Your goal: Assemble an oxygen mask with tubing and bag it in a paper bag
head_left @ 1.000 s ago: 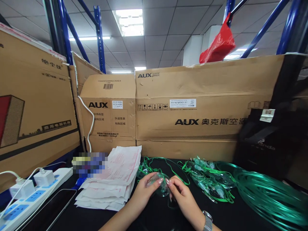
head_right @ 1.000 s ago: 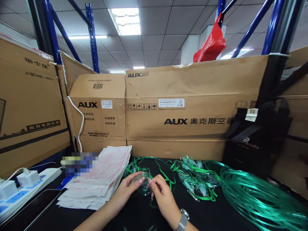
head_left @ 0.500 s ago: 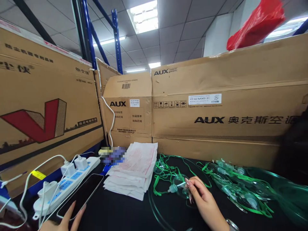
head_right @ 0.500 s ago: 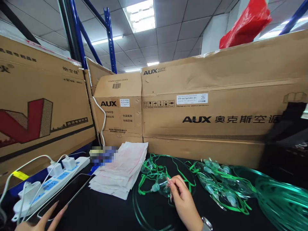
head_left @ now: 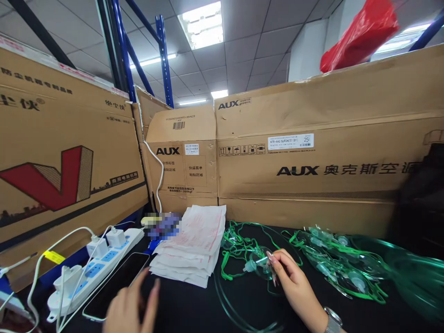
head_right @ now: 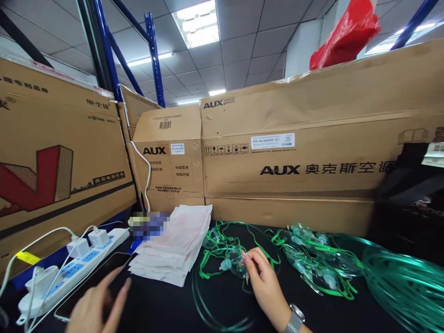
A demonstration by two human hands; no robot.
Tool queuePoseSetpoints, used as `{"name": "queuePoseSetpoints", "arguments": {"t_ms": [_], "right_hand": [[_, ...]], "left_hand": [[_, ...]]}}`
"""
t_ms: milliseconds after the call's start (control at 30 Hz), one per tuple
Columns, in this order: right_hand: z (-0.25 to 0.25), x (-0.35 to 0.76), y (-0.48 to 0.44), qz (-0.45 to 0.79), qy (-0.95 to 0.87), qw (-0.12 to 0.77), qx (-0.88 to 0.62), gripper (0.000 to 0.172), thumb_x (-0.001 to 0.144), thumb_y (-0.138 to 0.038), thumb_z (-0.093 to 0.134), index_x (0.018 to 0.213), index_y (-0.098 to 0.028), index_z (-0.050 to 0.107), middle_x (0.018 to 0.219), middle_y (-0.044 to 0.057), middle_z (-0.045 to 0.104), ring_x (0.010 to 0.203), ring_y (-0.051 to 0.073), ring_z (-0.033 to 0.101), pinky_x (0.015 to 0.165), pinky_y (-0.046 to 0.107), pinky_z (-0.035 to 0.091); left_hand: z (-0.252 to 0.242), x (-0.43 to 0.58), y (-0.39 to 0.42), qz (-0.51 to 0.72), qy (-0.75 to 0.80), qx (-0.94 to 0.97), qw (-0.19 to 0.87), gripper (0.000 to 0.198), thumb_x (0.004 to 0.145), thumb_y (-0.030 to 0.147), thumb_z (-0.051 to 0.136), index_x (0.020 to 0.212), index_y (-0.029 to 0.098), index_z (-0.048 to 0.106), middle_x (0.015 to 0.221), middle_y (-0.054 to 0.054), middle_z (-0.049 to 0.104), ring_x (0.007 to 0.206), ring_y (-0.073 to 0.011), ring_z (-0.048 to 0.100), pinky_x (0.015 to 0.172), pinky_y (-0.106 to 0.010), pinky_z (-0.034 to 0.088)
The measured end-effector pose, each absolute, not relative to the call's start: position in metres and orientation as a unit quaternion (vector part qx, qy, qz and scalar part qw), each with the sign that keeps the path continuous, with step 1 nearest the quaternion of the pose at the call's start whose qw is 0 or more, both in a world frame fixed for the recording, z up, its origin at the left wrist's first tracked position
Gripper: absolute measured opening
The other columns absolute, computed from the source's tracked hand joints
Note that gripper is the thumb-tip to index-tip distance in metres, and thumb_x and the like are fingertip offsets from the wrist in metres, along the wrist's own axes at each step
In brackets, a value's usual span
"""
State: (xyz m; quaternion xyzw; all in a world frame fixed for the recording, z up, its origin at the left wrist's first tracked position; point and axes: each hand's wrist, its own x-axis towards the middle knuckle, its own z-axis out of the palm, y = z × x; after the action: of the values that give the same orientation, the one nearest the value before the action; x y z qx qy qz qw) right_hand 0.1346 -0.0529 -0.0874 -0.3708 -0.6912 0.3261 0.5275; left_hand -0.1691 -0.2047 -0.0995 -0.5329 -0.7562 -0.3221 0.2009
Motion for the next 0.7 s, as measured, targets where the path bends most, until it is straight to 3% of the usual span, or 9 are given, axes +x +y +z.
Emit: {"name": "queuePoseSetpoints", "arguments": {"t_ms": [133,233,333,533,700], "right_hand": [[-0.087,0.135,-0.054,0.329,-0.698,0.517,-0.371,0.034,0.083,-0.049,0.044,0.065,-0.021,0.051,0.068,-0.001,0.041,0.054,0.013,0.044,0.046,0.024,0.041],[-0.086,0.135,-0.054,0.319,-0.705,0.519,-0.364,0.033,0.081,-0.049,0.047,0.065,-0.021,0.053,0.070,0.001,0.046,0.058,0.015,0.047,0.050,0.025,0.042],[-0.088,0.136,-0.053,0.340,-0.687,0.529,-0.364,0.035,0.078,-0.053,0.049,0.066,-0.020,0.054,0.068,0.000,0.048,0.051,0.013,0.046,0.043,0.024,0.040],[-0.097,0.135,-0.048,0.435,-0.613,0.525,-0.399,0.038,0.075,-0.060,0.049,0.076,-0.022,0.049,0.043,-0.009,0.035,0.030,0.007,0.032,0.029,0.019,0.024],[-0.096,0.133,-0.048,0.467,-0.583,0.528,-0.405,0.045,0.069,-0.066,0.050,0.070,-0.021,0.047,0.045,-0.009,0.040,0.026,0.005,0.030,0.025,0.017,0.021]], "left_hand": [[-0.070,-0.083,-0.167,-0.357,-0.552,-0.747,0.102,0.026,0.086,0.026,0.040,0.107,0.022,0.056,0.075,-0.005,0.059,0.068,-0.0169,0.058,0.062,-0.026,0.048],[-0.044,-0.030,-0.131,-0.331,-0.450,-0.824,0.094,0.029,0.085,0.024,0.041,0.109,0.018,0.055,0.082,-0.009,0.059,0.076,-0.0205,0.056,0.065,-0.031,0.049],[-0.035,-0.010,-0.095,-0.360,-0.409,-0.833,0.095,0.034,0.086,0.024,0.038,0.116,0.015,0.051,0.098,-0.013,0.057,0.091,-0.0229,0.054,0.077,-0.037,0.048],[-0.081,-0.016,-0.065,-0.372,-0.406,-0.834,0.003,0.044,0.088,0.021,0.035,0.132,0.018,0.033,0.133,-0.014,0.040,0.123,-0.0226,0.036,0.100,-0.042,0.035],[-0.101,-0.012,-0.069,-0.379,-0.416,-0.820,-0.102,0.044,0.089,0.027,0.034,0.133,0.021,0.032,0.134,-0.010,0.043,0.123,-0.0192,0.038,0.103,-0.039,0.034]]}}
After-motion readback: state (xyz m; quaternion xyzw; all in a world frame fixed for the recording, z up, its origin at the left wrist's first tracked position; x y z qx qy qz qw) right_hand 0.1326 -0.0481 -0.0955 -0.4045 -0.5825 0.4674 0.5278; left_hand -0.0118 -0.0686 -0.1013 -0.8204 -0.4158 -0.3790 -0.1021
